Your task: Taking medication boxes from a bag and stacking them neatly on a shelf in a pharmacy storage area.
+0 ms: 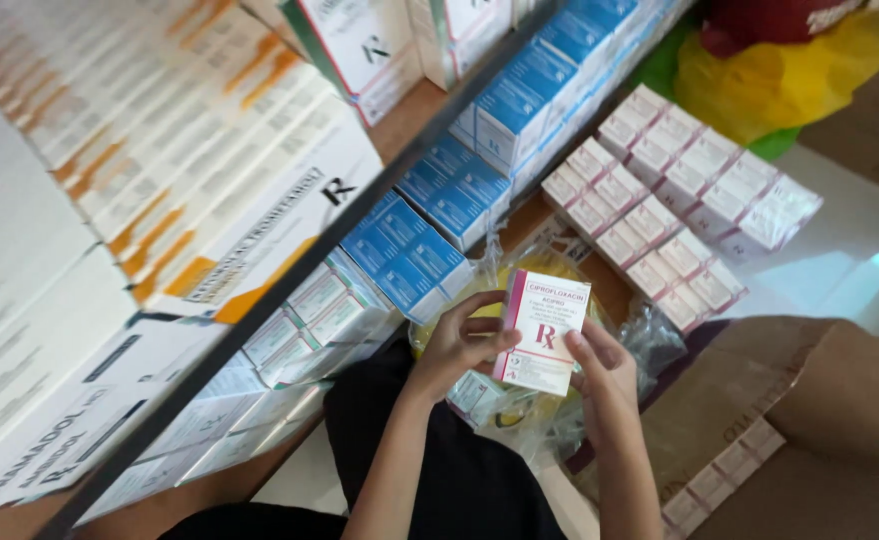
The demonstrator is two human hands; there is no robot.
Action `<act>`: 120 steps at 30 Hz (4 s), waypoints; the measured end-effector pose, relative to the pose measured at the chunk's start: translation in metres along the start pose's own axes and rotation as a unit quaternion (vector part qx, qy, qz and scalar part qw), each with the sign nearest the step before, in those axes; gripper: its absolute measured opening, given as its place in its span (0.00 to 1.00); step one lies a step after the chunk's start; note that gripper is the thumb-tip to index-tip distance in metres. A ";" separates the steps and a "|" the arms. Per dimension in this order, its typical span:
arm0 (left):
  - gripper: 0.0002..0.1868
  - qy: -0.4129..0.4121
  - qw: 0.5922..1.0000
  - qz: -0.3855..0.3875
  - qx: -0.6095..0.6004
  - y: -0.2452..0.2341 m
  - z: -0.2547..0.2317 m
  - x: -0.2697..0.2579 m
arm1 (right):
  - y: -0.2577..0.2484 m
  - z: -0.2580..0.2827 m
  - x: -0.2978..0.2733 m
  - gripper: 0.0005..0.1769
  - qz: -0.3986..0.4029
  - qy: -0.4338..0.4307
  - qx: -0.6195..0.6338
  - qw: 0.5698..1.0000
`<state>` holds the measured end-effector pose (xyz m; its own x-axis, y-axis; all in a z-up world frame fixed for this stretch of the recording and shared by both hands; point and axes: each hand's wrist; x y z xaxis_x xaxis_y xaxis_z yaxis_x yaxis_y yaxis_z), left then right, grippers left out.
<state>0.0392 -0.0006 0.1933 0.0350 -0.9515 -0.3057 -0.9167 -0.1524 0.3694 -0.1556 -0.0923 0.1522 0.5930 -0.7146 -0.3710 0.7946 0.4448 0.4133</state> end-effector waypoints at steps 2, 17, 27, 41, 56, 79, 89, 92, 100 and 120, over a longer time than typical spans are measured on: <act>0.42 0.013 1.000 -0.012 0.007 0.000 -0.009 -0.012 | 0.016 0.013 -0.008 0.31 0.009 -0.004 -0.002 1.000; 0.43 0.116 0.992 -0.038 -0.017 0.006 -0.071 -0.114 | 0.095 0.048 -0.057 0.33 0.105 -0.057 -0.030 0.992; 0.44 0.166 0.981 -0.087 0.059 0.010 -0.097 -0.185 | 0.136 0.054 -0.088 0.37 0.192 -0.113 -0.025 0.975; 0.48 0.197 0.955 -0.217 0.047 0.004 -0.127 -0.331 | 0.240 0.036 -0.120 0.40 0.327 -0.091 -0.032 0.940; 0.40 0.370 0.858 -0.341 0.107 -0.036 -0.144 -0.433 | 0.409 0.063 -0.168 0.36 0.456 -0.160 -0.151 0.862; 0.39 0.380 0.496 -0.702 0.343 -0.126 -0.213 -0.441 | 0.642 0.005 -0.128 0.26 0.538 -0.395 -0.311 0.677; 0.39 0.357 0.479 -0.715 0.362 -0.149 -0.225 -0.445 | 0.664 0.007 -0.117 0.25 0.488 -0.447 -0.359 0.658; 0.41 0.342 0.482 -0.716 0.370 -0.145 -0.216 -0.443 | 0.667 0.003 -0.109 0.25 0.482 -0.453 -0.375 0.649; 0.41 0.276 0.502 -0.712 0.407 -0.127 -0.200 -0.431 | 0.669 -0.012 -0.103 0.25 0.488 -0.486 -0.352 0.633; 0.44 0.216 0.494 -0.747 0.388 -0.115 -0.212 -0.426 | 0.675 -0.007 -0.101 0.28 0.532 -0.388 -0.326 0.678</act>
<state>0.2141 0.3662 0.4669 0.8319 0.0752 0.5498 0.3914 -0.7818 -0.4854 0.3218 0.2841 0.4629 0.8304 0.2415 0.5021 0.0094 0.8950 -0.4460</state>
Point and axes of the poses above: each hand's wrist, its own x-axis towards the middle knuckle, its own y-axis out of the palm, z = x × y, and after that the axes turned 13 degrees about z, right-handed
